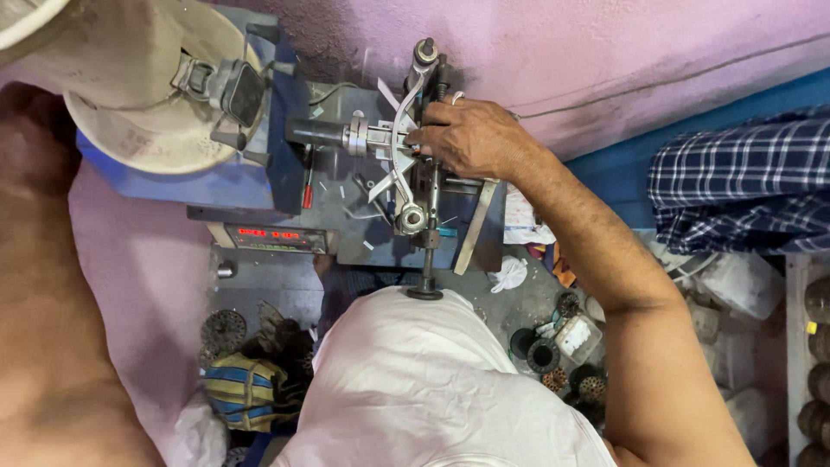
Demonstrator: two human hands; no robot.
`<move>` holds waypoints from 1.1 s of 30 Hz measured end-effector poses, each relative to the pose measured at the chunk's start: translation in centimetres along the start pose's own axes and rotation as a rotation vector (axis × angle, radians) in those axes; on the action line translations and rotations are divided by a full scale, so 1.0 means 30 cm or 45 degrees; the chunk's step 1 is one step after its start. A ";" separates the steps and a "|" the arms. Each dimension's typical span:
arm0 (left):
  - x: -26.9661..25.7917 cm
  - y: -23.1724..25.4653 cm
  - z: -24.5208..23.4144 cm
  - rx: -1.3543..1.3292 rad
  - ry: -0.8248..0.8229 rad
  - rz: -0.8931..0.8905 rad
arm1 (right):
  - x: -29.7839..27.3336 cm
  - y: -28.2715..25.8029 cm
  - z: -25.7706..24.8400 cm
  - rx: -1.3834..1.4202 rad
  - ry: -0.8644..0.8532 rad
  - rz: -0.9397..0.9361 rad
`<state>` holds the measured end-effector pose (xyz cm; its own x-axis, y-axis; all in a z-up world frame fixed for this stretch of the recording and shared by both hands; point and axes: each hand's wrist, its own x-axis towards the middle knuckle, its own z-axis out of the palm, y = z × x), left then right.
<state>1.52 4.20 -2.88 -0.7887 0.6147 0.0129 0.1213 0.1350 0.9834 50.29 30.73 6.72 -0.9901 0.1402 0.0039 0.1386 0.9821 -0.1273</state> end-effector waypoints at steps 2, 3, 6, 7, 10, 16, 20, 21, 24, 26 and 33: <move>0.001 -0.027 -0.013 0.066 0.067 -0.025 | -0.001 0.008 0.000 -0.007 0.004 -0.014; -0.002 -0.042 -0.019 0.098 0.104 -0.037 | 0.000 0.007 0.003 -0.010 0.009 -0.013; -0.037 -0.091 -0.030 0.194 0.201 -0.059 | -0.005 0.010 0.007 -0.004 0.010 -0.015; -0.052 -0.104 -0.032 0.232 0.240 -0.057 | -0.004 0.011 0.007 0.000 0.010 -0.016; -0.120 -0.119 -0.037 0.375 0.389 -0.025 | 0.003 0.013 0.009 0.009 -0.028 0.003; -0.598 -0.061 0.023 0.810 1.019 0.472 | 0.001 0.029 0.016 0.015 -0.014 -0.041; -1.020 0.047 0.270 1.094 0.589 0.757 | 0.002 0.041 0.018 0.011 0.041 -0.143; -1.104 0.088 0.346 1.138 0.373 0.734 | 0.003 0.046 0.014 0.019 0.047 -0.165; -1.215 0.204 0.540 1.066 -0.455 0.750 | 0.009 0.059 0.003 0.023 -0.031 -0.191; -1.232 0.273 0.605 0.700 -0.533 0.991 | 0.012 0.062 0.002 0.037 -0.062 -0.209; -1.204 0.433 0.822 0.891 -0.979 0.945 | 0.031 0.083 0.008 0.111 -0.056 -0.310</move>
<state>46.46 2.91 4.96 0.1263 0.9759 0.1778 0.8559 -0.1978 0.4778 49.70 33.26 6.17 -0.9943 -0.1062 0.0023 -0.1042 0.9714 -0.2132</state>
